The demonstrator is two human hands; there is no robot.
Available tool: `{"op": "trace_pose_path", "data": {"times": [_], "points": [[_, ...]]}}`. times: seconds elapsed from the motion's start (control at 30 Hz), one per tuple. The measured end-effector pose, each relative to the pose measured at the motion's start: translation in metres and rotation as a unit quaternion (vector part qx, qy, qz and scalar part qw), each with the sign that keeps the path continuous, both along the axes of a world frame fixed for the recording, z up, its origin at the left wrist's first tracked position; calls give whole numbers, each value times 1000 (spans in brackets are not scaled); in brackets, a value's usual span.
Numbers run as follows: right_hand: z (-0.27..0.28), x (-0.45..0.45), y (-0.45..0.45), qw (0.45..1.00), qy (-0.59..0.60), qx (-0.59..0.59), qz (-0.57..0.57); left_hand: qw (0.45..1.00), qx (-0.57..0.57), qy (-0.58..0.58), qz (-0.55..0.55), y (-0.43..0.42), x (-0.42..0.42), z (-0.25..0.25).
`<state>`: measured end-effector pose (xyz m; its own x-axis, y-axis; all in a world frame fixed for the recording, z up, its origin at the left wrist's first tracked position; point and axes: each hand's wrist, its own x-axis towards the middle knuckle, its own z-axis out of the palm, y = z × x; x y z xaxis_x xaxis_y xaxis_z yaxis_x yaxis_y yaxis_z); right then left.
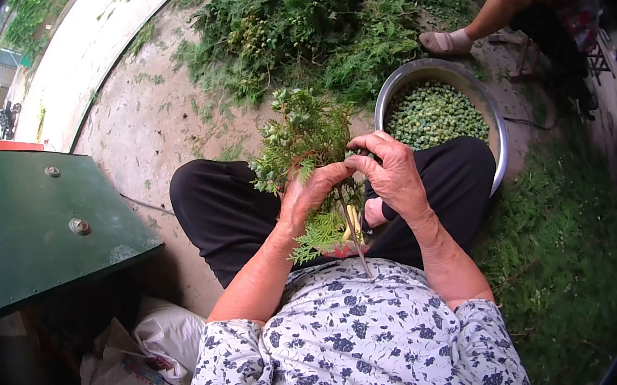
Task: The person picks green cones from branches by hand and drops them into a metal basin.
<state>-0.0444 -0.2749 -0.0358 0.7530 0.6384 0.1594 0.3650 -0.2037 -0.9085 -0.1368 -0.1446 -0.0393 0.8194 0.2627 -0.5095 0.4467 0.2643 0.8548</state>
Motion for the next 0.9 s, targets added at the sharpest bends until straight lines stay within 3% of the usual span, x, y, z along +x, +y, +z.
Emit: {"op": "trace_pose_path", "data": {"times": [0.1,0.17,0.23,0.27,0.3,0.37,0.43,0.5,0.63,0.67,0.7,0.8,0.9], "points": [[-4,0,1,999,35,-5,15,1000,-24,6,16,0,-2,-2],[-3,1,1,997,72,-6,21,994,101,-15,-26,1,1,1],[-2,1,2,986,166,-23,10,999,39,2,-1,-1,3,9],[-6,3,2,946,324,6,12,1000,-10,-12,18,0,3,13],[-7,5,1,946,325,5,9,997,-59,-26,37,1,4,19],[-10,13,-1,830,536,155,16,994,-94,6,47,1,2,27],[-4,23,-4,849,490,193,-32,969,-225,44,90,6,0,22],[-2,43,-16,883,408,221,-76,969,-229,46,86,16,-5,23],[4,87,-58,966,182,67,-173,943,-305,-19,131,28,-6,24],[0,100,-69,973,68,-13,-218,936,-309,-82,145,30,-5,13],[-3,110,-79,960,-47,-92,-259,926,-312,-144,158,32,-5,1],[-4,129,-104,918,-118,-200,-323,912,-331,-182,163,35,-5,-2],[-7,136,-116,892,-166,-224,-356,898,-352,-201,172,36,-8,-4]]}}
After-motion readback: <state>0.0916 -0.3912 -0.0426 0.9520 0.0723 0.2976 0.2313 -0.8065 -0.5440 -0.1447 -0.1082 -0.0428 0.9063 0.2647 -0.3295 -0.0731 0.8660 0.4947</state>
